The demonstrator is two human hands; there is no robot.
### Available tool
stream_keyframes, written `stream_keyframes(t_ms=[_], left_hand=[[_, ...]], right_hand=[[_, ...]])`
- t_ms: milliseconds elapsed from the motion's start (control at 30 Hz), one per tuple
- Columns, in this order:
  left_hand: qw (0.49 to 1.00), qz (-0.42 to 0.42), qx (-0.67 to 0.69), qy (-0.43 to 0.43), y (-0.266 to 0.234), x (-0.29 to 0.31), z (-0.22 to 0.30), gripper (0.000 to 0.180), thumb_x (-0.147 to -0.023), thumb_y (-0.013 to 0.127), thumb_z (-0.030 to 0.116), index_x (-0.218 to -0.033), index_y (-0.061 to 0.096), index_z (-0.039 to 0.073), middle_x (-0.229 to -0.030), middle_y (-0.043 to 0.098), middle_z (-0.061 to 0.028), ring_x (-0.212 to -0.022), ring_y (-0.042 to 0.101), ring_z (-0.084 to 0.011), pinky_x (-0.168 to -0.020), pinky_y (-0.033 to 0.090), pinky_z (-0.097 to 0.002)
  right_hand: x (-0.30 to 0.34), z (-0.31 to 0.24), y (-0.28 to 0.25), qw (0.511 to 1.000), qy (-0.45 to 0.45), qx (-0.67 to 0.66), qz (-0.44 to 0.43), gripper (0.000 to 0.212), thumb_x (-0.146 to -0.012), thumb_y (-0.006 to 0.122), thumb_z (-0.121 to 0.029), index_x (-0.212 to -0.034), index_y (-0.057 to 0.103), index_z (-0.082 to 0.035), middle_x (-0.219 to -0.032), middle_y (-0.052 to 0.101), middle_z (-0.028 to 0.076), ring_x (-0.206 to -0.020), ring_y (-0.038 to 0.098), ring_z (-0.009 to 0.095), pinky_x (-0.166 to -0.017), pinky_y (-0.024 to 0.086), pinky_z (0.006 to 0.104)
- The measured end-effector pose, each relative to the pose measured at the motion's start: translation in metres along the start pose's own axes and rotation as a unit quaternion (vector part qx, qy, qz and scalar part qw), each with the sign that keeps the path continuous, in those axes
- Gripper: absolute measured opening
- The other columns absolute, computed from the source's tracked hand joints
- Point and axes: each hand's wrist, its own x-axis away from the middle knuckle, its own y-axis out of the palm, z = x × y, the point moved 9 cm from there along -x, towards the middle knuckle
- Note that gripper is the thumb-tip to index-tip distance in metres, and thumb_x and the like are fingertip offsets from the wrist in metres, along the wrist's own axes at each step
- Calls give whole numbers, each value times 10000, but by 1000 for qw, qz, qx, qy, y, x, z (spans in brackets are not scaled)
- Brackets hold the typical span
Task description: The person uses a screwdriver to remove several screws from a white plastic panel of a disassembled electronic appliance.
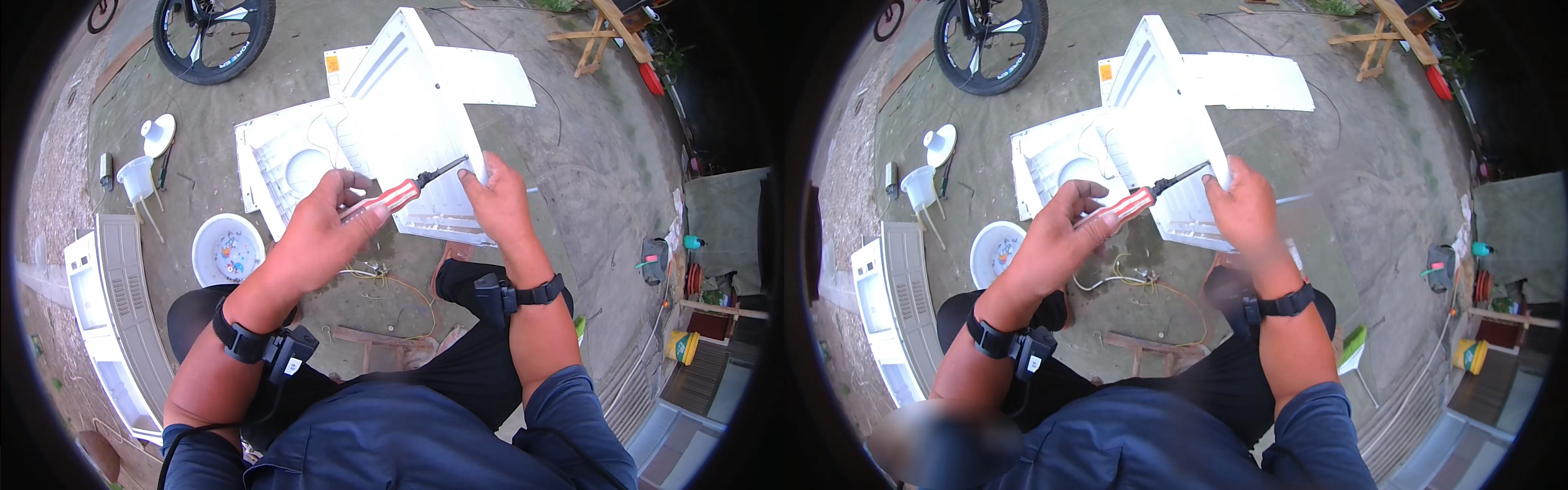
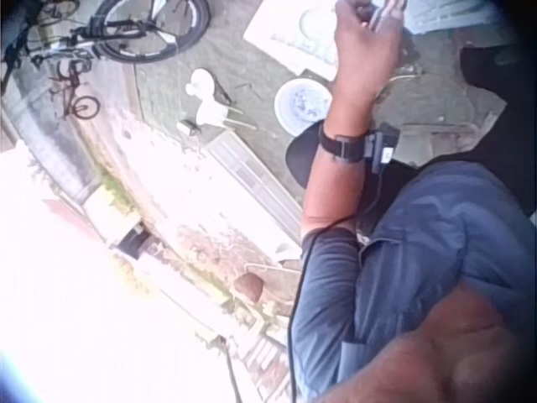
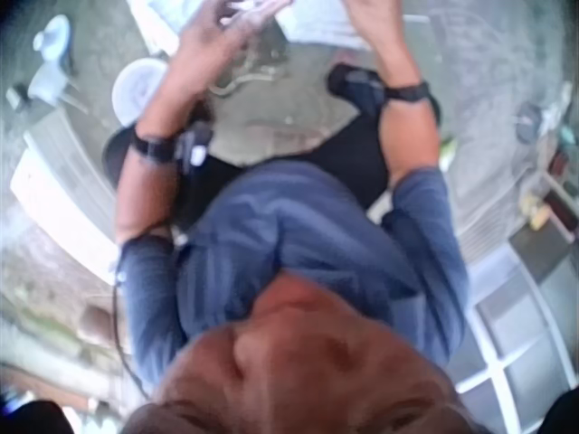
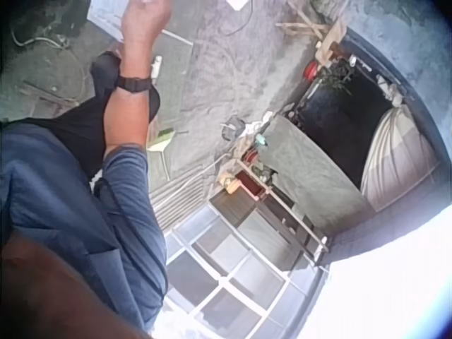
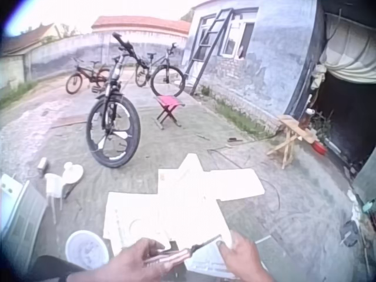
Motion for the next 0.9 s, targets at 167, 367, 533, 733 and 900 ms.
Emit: stream_keyframes(t_ms=[167,367,533,733,900], left_hand=[[940,99,-201,258,-5,11,25,391,-984,650,171,-1265,504,-57,-986,646,-92,-816,635,-121,-684,511,-266],[998,-9,28,-51,0,-1,-12,502,-879,757,111,-1287,499,-26,-1070,626,-148,-905,640,-192,-765,546,-367],[888,95,-329,306,4,22,39,430,-958,688,156,-1283,485,-39,-979,642,-139,-830,632,-204,-736,542,-368],[1000,17,-2,-12,-4,1,-11,516,-847,777,95,-1258,486,-13,-1080,626,-146,-831,639,-233,-760,539,-372],[904,91,-284,307,3,23,34,464,-957,697,183,-1304,473,-28,-977,646,-147,-808,634,-196,-718,539,-368]], right_hand=[[0,-7,0,1000,-1,7,0,229,-889,670,-156,-1045,659,12,-884,690,252,-841,673,435,-737,521,448],[-2,0,0,1000,12,22,-4,230,-889,672,-156,-1048,661,10,-885,694,245,-835,675,428,-738,522,443],[-1,-3,1,1000,7,-7,7,233,-892,671,-163,-1051,662,7,-875,694,236,-819,676,414,-734,521,437],[-3,3,1,1000,10,2,5,238,-895,667,-166,-1055,659,10,-873,692,237,-823,679,410,-734,520,437],[-3,-2,-1,1000,13,4,3,234,-895,665,-169,-1042,658,13,-875,691,242,-824,677,415,-733,519,443]])
